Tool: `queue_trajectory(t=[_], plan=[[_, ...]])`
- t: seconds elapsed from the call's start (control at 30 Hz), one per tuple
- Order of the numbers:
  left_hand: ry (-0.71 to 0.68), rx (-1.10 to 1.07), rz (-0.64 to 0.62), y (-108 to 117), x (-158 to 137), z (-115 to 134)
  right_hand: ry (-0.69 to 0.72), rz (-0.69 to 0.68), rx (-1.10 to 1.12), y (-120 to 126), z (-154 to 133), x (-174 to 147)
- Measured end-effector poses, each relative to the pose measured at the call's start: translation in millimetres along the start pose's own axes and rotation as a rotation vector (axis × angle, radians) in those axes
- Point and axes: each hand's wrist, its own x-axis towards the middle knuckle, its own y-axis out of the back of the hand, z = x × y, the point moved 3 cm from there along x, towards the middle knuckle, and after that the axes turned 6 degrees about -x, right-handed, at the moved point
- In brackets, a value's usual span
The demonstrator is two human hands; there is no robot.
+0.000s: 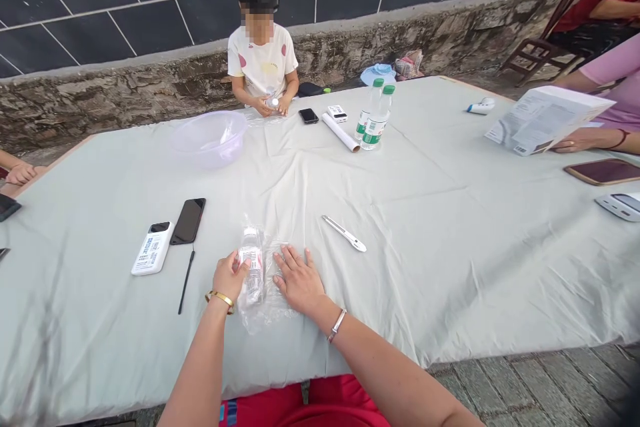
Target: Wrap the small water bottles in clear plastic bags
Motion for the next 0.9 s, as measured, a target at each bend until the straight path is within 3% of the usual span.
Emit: queue_trajectory(t=[0.13,0.23,0.37,0.43,0.57,0.7,0.83,0.9], plan=[[-0.035,0.206,0.144,17.0,-3.1,10.8,-0.015,0.007,0.000,-1.2,0.6,0.7],[-0.110,0.277,0.226,9.8,-16.6,28.2,-0.018,0.004,0.003,-2.7,0.8,1.6],[-0.194,0.486,0.089,-30.0,-34.6,48.7,-0.022,-0.009,0.007,-3.4,1.4,2.0],[-0.180,0.543,0.054,-38.4,-35.7,47.1,-0.020,-0.016,0.005,-3.2,1.8,1.7],[-0.122,0.270,0.084,-13.8,-21.1,20.6,-0.020,-0.010,0.009,-2.5,1.8,1.6],[0.032,-0.036,0.142,19.9,-4.8,-6.8,-0.039,-0.052,0.030,1.1,2.3,4.6],[0.066,-0.088,0.194,31.0,3.6,-14.2,-0.089,-0.153,0.035,20.2,4.2,9.9],[0.078,-0.174,0.187,30.1,4.9,-17.8,-0.118,-0.134,0.035,38.1,0.9,14.3]])
